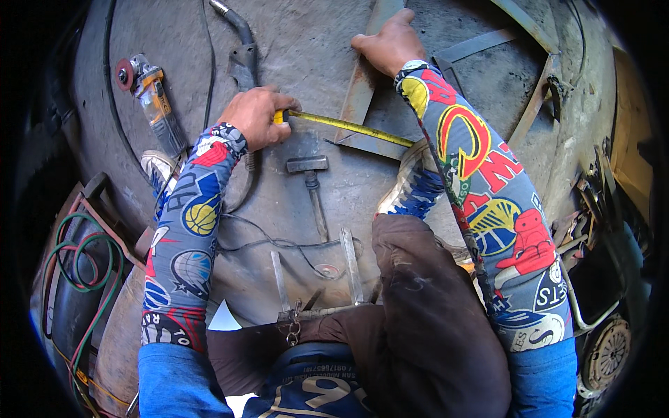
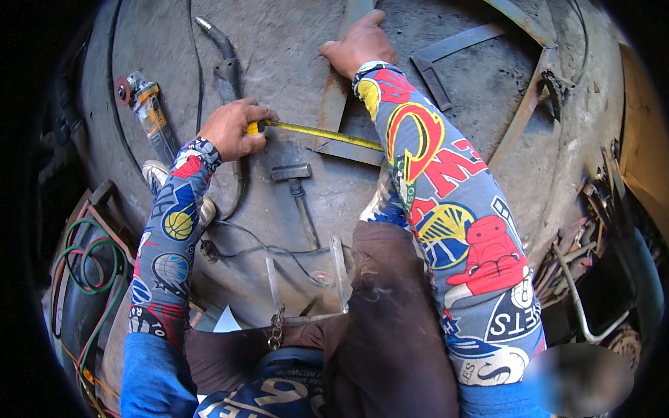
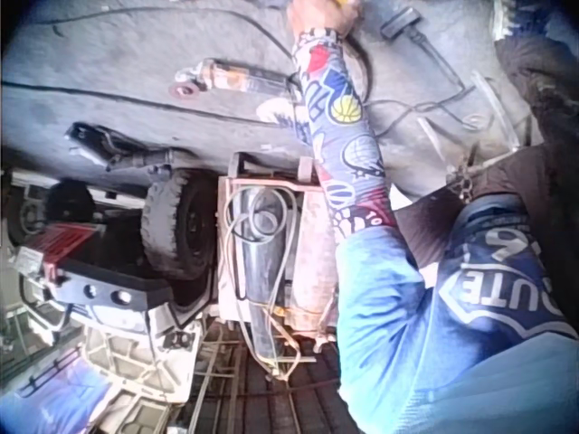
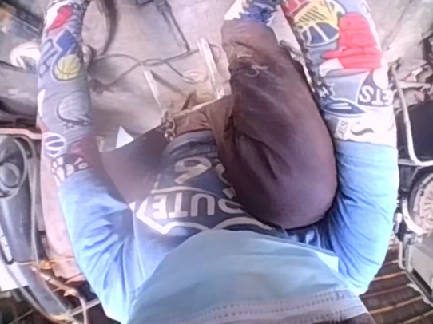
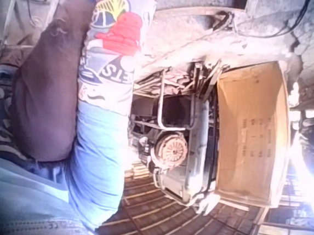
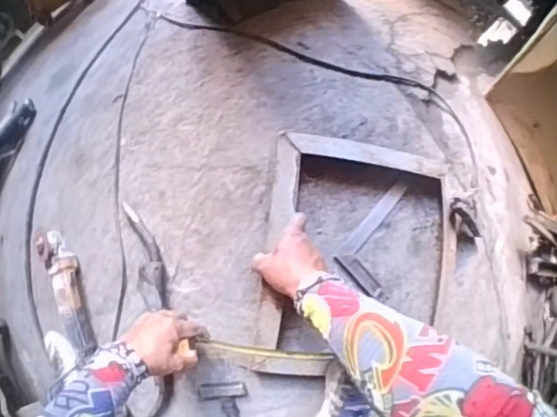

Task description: The person uses an angle grinder to cut a metal frame, then measures it with a tape measure. They weld the frame using a welding torch, reposition the frame, and continue measuring and welding to assemble the structure.

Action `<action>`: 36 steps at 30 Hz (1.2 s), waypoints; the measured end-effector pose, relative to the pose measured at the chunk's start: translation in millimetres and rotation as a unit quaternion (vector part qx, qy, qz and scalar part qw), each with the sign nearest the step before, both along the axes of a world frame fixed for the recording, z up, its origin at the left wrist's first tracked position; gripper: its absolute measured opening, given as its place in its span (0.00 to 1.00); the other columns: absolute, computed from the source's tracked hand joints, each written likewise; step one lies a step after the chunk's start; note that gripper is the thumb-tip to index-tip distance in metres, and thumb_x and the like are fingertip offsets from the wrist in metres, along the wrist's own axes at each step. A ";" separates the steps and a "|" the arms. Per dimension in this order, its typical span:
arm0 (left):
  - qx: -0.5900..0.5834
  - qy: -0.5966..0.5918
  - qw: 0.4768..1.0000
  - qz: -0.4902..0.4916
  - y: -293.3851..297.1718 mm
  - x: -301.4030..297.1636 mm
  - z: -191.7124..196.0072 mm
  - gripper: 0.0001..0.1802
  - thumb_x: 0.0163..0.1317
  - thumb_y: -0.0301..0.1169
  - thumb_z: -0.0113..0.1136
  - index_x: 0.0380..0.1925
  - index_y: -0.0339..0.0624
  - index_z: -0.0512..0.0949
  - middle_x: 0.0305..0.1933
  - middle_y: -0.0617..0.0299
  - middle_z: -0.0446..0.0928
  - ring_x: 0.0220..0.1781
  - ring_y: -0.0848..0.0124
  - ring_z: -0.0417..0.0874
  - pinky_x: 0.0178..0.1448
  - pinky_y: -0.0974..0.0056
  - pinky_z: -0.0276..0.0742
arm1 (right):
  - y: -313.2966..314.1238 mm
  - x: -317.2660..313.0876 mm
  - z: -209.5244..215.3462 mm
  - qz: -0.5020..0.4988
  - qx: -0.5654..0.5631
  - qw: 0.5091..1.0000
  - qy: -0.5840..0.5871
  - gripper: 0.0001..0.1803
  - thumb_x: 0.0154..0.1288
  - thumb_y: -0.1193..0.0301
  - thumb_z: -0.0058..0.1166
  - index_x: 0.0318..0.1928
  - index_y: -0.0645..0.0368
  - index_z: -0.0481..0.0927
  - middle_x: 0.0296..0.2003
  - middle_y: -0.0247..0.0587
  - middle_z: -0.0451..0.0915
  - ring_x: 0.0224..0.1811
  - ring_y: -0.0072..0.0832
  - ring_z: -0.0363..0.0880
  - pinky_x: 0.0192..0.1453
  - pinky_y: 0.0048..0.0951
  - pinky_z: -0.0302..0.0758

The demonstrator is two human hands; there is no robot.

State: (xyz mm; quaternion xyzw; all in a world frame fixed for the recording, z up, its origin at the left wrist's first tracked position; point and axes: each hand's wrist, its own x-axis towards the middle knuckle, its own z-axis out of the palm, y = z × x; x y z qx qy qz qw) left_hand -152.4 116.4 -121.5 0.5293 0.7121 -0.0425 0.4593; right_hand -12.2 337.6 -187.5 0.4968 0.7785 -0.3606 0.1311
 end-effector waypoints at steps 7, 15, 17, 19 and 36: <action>0.022 0.015 1.000 0.004 -6.6 2.0 -0.7 0.27 0.51 0.36 0.64 0.54 0.47 0.85 0.46 0.48 0.81 0.51 0.50 0.84 0.57 0.50 0.81 | -2.2 0.5 1.5 -0.008 0.013 1.000 0.004 0.50 0.53 0.52 0.73 0.61 0.74 0.58 0.50 0.68 0.84 0.52 0.57 0.87 0.61 0.46 0.82; -0.041 0.002 0.999 0.023 10.1 -0.5 -1.1 0.27 0.49 0.37 0.64 0.52 0.41 0.86 0.47 0.43 0.85 0.51 0.48 0.86 0.60 0.51 0.82 | 0.1 4.8 -1.8 0.024 0.035 0.999 0.014 0.50 0.54 0.50 0.70 0.60 0.79 0.61 0.49 0.75 0.83 0.51 0.60 0.87 0.60 0.43 0.82; -0.062 0.016 0.998 0.023 17.4 -1.5 0.0 0.28 0.49 0.36 0.64 0.53 0.42 0.87 0.48 0.43 0.86 0.52 0.48 0.86 0.61 0.52 0.82 | 0.4 5.5 -5.0 0.030 0.042 0.999 0.016 0.50 0.54 0.50 0.70 0.60 0.79 0.61 0.49 0.75 0.83 0.51 0.60 0.87 0.61 0.43 0.82; -0.081 0.024 0.996 0.022 22.6 -2.7 2.5 0.29 0.49 0.35 0.65 0.55 0.43 0.86 0.49 0.42 0.86 0.52 0.50 0.87 0.61 0.53 0.82 | 0.9 6.1 -7.6 0.031 0.038 0.999 0.013 0.50 0.54 0.50 0.71 0.60 0.79 0.61 0.49 0.75 0.83 0.52 0.60 0.87 0.61 0.43 0.82; -0.063 0.036 0.997 0.010 16.9 -0.4 2.8 0.27 0.52 0.36 0.67 0.56 0.47 0.86 0.51 0.45 0.86 0.53 0.50 0.87 0.61 0.52 0.83 | 4.7 7.7 -11.9 0.040 0.037 0.998 0.022 0.52 0.54 0.49 0.71 0.61 0.82 0.61 0.52 0.76 0.81 0.55 0.59 0.86 0.64 0.41 0.80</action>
